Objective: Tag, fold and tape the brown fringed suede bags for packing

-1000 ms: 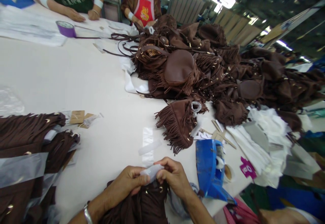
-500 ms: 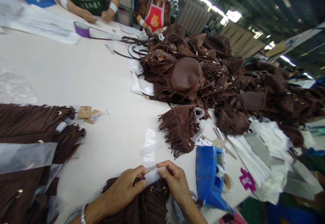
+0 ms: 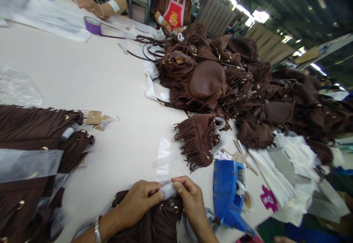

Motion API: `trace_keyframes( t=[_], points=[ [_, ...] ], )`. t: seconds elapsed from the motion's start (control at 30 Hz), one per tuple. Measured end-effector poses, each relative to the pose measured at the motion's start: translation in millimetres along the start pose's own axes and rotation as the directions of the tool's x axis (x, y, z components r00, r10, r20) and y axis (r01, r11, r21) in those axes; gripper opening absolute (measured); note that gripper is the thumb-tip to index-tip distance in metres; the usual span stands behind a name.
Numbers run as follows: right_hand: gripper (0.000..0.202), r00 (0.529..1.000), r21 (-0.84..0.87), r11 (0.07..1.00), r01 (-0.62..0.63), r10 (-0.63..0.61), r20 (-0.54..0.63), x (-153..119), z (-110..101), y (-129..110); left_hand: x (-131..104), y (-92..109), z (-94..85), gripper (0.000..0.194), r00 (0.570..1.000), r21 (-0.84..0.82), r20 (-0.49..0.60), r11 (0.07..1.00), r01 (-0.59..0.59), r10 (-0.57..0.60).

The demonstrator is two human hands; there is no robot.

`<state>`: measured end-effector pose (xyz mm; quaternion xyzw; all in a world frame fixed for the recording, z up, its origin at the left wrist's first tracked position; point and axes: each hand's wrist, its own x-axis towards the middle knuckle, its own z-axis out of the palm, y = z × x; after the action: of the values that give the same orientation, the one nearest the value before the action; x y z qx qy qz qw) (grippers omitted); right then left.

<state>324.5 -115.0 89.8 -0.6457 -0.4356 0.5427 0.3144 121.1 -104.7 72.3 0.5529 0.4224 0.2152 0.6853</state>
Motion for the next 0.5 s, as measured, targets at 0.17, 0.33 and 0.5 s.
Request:
trace_keyframes(
  t=[0.17, 0.33, 0.5],
  points=[
    [0.034, 0.999, -0.010, 1.000, 0.023, -0.023, 0.027, 0.6, -1.4, -5.4, 2.8, 0.5, -0.5, 0.039, 1.000, 0.020, 0.000, 1.000, -0.003, 0.003],
    [0.024, 0.971, -0.219, 0.967, 0.130, -0.079, 0.228, -6.2, -12.6, -33.9, -6.3, 16.7, -8.9, 0.027, 0.997, 0.151, 0.036, 0.985, -0.078, 0.074],
    [0.019, 0.907, -0.362, 0.881, 0.305, -0.153, 0.393, -19.9, -14.0, -66.7, -32.8, 25.3, -21.3, 0.060, 0.988, 0.369, -0.024, 0.920, -0.133, 0.152]
  ],
)
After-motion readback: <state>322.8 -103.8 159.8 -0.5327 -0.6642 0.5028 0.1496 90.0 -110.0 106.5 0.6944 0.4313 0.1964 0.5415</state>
